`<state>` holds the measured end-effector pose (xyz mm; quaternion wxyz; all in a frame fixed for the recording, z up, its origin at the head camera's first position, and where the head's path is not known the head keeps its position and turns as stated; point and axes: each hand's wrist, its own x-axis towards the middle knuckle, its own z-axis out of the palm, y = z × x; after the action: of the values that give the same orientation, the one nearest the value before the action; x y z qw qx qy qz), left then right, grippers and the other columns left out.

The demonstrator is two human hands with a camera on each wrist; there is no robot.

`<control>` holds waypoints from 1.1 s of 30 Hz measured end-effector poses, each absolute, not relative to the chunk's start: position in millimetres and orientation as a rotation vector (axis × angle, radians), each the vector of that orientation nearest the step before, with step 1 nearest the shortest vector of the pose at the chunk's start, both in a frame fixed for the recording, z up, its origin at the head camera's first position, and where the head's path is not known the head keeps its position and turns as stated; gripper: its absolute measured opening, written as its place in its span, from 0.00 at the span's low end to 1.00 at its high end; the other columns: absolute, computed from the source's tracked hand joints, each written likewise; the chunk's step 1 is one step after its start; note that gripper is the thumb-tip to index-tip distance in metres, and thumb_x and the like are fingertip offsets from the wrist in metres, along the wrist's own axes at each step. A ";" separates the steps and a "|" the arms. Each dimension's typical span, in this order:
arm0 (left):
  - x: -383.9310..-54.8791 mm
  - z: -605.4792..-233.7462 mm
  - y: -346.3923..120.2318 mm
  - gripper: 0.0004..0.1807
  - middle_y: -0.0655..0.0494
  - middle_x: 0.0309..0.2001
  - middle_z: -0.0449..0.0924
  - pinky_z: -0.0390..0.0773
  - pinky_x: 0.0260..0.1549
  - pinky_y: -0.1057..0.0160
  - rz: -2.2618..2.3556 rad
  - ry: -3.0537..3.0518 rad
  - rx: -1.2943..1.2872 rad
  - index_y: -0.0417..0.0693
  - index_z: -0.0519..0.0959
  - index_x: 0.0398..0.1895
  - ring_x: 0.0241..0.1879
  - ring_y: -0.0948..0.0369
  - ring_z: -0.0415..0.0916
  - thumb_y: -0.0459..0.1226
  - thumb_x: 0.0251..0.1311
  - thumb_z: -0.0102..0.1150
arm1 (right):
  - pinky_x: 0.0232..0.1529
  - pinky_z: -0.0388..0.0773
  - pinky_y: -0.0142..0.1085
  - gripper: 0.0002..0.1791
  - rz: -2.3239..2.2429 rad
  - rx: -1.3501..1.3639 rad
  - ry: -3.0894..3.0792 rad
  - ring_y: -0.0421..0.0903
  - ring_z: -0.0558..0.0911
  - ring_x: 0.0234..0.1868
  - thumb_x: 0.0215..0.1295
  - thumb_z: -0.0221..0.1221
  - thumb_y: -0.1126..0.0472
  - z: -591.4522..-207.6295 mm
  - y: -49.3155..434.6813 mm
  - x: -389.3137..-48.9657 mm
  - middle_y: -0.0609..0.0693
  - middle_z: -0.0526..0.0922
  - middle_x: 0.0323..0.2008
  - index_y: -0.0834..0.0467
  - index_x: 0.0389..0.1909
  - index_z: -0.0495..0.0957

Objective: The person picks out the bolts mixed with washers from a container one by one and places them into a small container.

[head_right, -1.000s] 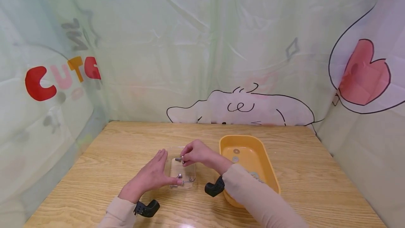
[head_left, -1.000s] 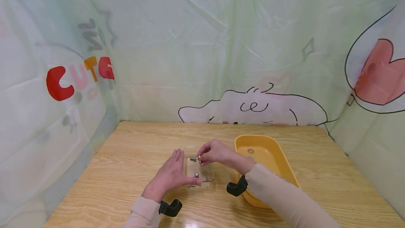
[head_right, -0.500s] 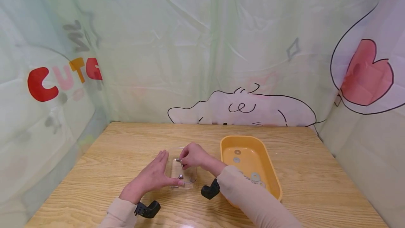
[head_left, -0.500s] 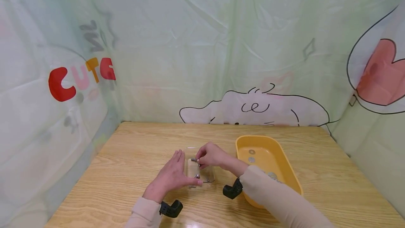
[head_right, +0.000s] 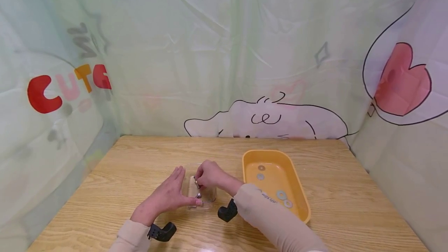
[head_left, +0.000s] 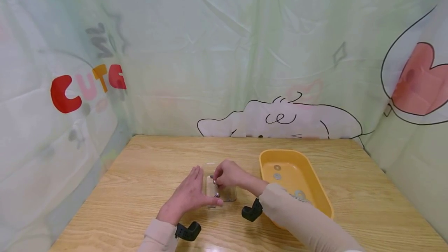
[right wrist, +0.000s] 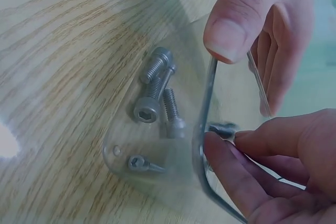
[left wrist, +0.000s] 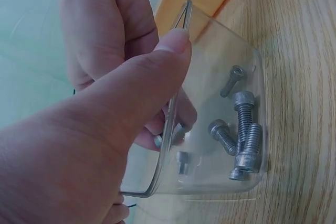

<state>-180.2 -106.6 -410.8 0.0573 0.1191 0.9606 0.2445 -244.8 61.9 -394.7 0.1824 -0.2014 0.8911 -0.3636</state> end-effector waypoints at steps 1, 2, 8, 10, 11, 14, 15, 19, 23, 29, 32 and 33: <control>-180.4 -410.7 -106.4 0.71 0.32 0.77 0.45 0.57 0.74 0.45 0.743 2.913 0.360 0.30 0.47 0.76 0.78 0.43 0.45 0.70 0.43 0.67 | 0.32 0.84 0.34 0.03 -1.040 -0.563 2.507 0.46 0.85 0.28 0.61 0.63 0.72 -394.9 62.1 -244.9 0.52 0.84 0.26 0.65 0.33 0.85; -180.5 -410.5 -106.4 0.71 0.32 0.77 0.45 0.57 0.74 0.45 0.744 2.913 0.358 0.30 0.48 0.76 0.78 0.43 0.45 0.70 0.42 0.67 | 0.32 0.85 0.35 0.03 -1.056 -0.555 2.497 0.46 0.85 0.28 0.61 0.63 0.73 -395.0 62.3 -244.9 0.53 0.84 0.27 0.66 0.33 0.84; -180.6 -409.7 -107.1 0.71 0.33 0.77 0.45 0.57 0.74 0.45 0.754 2.906 0.352 0.30 0.48 0.76 0.78 0.43 0.44 0.70 0.43 0.68 | 0.35 0.86 0.37 0.04 -1.149 -0.513 2.442 0.45 0.86 0.29 0.63 0.62 0.72 -393.8 64.7 -245.1 0.53 0.85 0.27 0.68 0.36 0.84; -180.3 -409.6 -107.5 0.71 0.33 0.77 0.45 0.57 0.74 0.45 0.748 2.907 0.357 0.29 0.48 0.76 0.78 0.43 0.45 0.70 0.43 0.67 | 0.36 0.86 0.36 0.05 -1.178 -0.496 2.422 0.44 0.86 0.29 0.63 0.62 0.71 -393.4 65.6 -245.3 0.53 0.85 0.28 0.68 0.37 0.84; -180.3 -409.6 -107.7 0.71 0.33 0.77 0.46 0.57 0.74 0.45 0.745 2.909 0.359 0.29 0.48 0.76 0.78 0.43 0.45 0.70 0.43 0.67 | 0.36 0.87 0.37 0.05 -1.193 -0.492 2.411 0.44 0.86 0.29 0.63 0.62 0.71 -393.5 66.1 -245.4 0.53 0.85 0.29 0.68 0.37 0.84; -180.4 -409.5 -108.1 0.71 0.32 0.77 0.47 0.58 0.74 0.45 0.738 2.916 0.366 0.29 0.49 0.76 0.78 0.43 0.45 0.70 0.43 0.67 | 0.38 0.87 0.38 0.06 -1.244 -0.471 2.360 0.45 0.87 0.31 0.64 0.61 0.71 -393.8 67.7 -246.2 0.54 0.86 0.31 0.69 0.39 0.84; -180.6 -409.7 -108.0 0.71 0.32 0.77 0.47 0.58 0.74 0.45 0.736 2.918 0.370 0.29 0.49 0.76 0.78 0.43 0.46 0.70 0.42 0.68 | 0.39 0.87 0.39 0.07 -1.261 -0.468 2.344 0.45 0.87 0.32 0.65 0.61 0.70 -393.9 68.7 -246.3 0.54 0.86 0.32 0.69 0.40 0.83; -181.3 -409.8 -107.1 0.71 0.32 0.77 0.48 0.58 0.73 0.45 0.732 2.923 0.373 0.28 0.50 0.75 0.78 0.43 0.46 0.70 0.42 0.68 | 0.43 0.87 0.40 0.08 -1.301 -0.453 2.307 0.46 0.88 0.34 0.67 0.61 0.68 -393.9 74.1 -247.5 0.55 0.85 0.35 0.69 0.43 0.83; -181.8 -409.6 -105.4 0.71 0.32 0.77 0.48 0.57 0.74 0.45 0.735 2.924 0.366 0.28 0.50 0.75 0.78 0.43 0.46 0.69 0.42 0.69 | 0.45 0.87 0.40 0.10 -1.342 -0.452 2.285 0.46 0.87 0.35 0.68 0.60 0.67 -390.9 81.5 -247.9 0.57 0.85 0.38 0.68 0.45 0.82; -183.4 -409.6 -104.8 0.69 0.33 0.77 0.47 0.56 0.74 0.45 0.736 2.919 0.347 0.29 0.50 0.75 0.78 0.43 0.45 0.68 0.43 0.70 | 0.49 0.85 0.45 0.12 -1.438 -0.431 2.217 0.46 0.87 0.36 0.68 0.59 0.67 -384.2 96.5 -249.1 0.65 0.84 0.45 0.70 0.48 0.80; -183.9 -408.9 -105.2 0.69 0.34 0.77 0.47 0.55 0.75 0.45 0.735 2.916 0.334 0.30 0.50 0.76 0.78 0.43 0.45 0.68 0.43 0.70 | 0.51 0.84 0.48 0.11 -1.474 -0.410 2.193 0.46 0.88 0.37 0.68 0.59 0.67 -382.4 105.0 -250.1 0.65 0.84 0.44 0.69 0.47 0.80; -183.9 -408.4 -105.3 0.70 0.34 0.78 0.47 0.55 0.75 0.45 0.739 2.913 0.327 0.30 0.50 0.76 0.78 0.43 0.44 0.68 0.42 0.70 | 0.52 0.83 0.49 0.11 -1.485 -0.407 2.183 0.46 0.88 0.38 0.68 0.59 0.67 -381.5 108.1 -250.3 0.66 0.83 0.45 0.69 0.47 0.80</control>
<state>-183.9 -105.3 -408.4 0.0593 0.1080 0.9619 0.2440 -250.3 108.1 -381.5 0.2329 -0.1481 0.7947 -0.5406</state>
